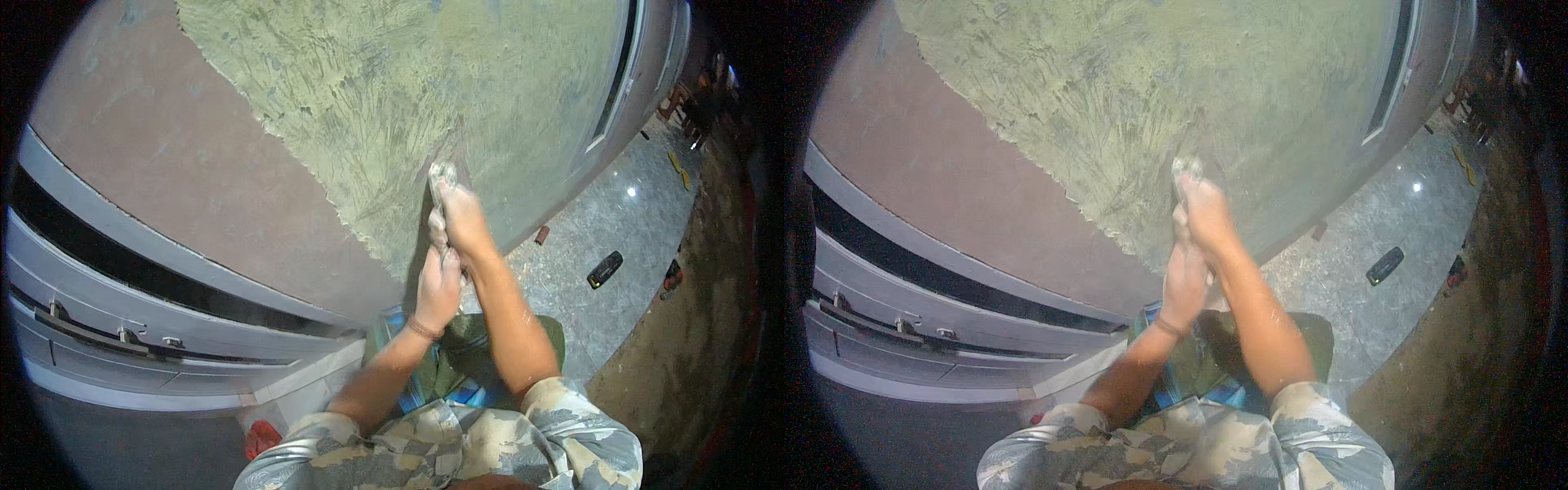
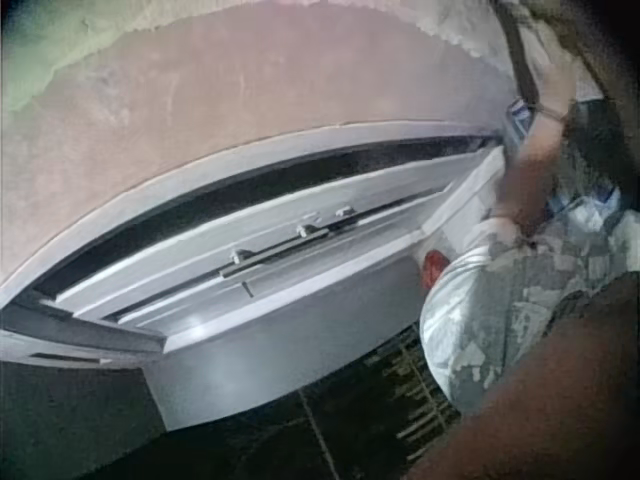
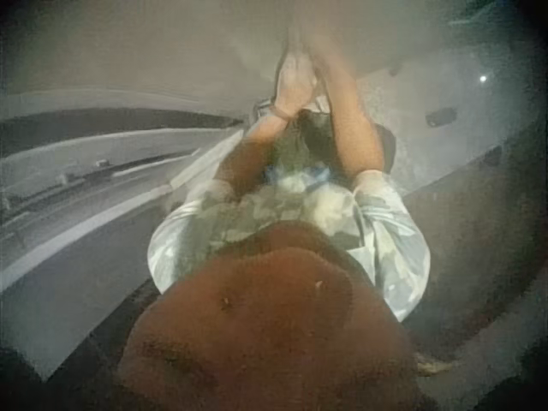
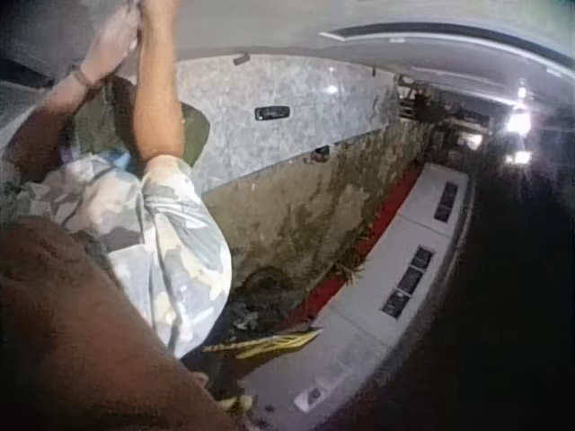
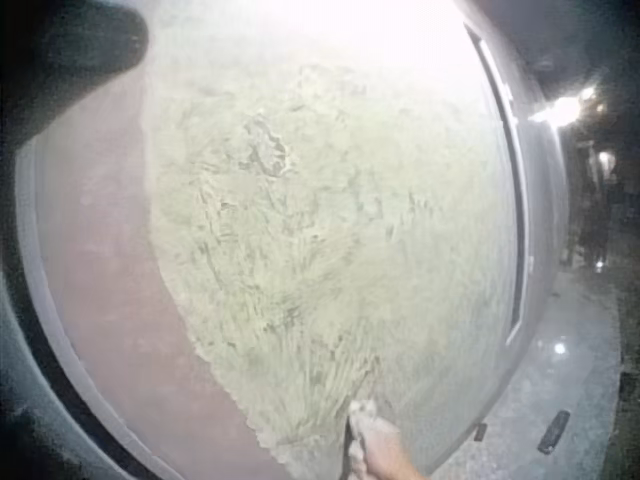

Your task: The person uses a trowel to spread and smooth a greenish plaster-like material onto a curved wall surface. They repeatedly apply and level the material across the wall, working methodically from one section to the next.

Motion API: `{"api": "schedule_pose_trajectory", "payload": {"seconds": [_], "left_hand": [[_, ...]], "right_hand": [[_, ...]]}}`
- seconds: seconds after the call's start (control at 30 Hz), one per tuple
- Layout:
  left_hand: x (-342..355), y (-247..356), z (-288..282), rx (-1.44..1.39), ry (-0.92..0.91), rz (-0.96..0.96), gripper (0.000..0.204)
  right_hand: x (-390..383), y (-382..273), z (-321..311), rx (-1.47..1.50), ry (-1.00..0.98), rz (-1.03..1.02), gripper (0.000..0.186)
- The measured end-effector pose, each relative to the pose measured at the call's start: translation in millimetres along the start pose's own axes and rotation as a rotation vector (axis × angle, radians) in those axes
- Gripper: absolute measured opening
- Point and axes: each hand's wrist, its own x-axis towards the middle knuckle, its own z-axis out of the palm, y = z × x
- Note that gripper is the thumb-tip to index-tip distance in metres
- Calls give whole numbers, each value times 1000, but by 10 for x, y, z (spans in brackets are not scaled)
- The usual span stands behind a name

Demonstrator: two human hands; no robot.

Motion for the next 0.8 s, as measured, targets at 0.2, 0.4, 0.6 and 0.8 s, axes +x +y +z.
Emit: {"api": "schedule_pose_trajectory", "payload": {"seconds": [0.2, 0.4, 0.6, 0.8], "left_hand": [[37, -17, -43, 18, 44, 178, 49], [356, 141, 182, -109, -14, 109, 30], [-194, -215, -51, -56, 84, 78, 42], [348, 156, 170, 37, 16, 99, 39]], "right_hand": [[-12, 53, 85, -1, 28, 13, 33], [199, -493, -133, 91, -93, -30, 36], [-153, 209, 130, 17, -29, 249, 34], [259, -331, -151, 174, -144, -24, 32]]}}
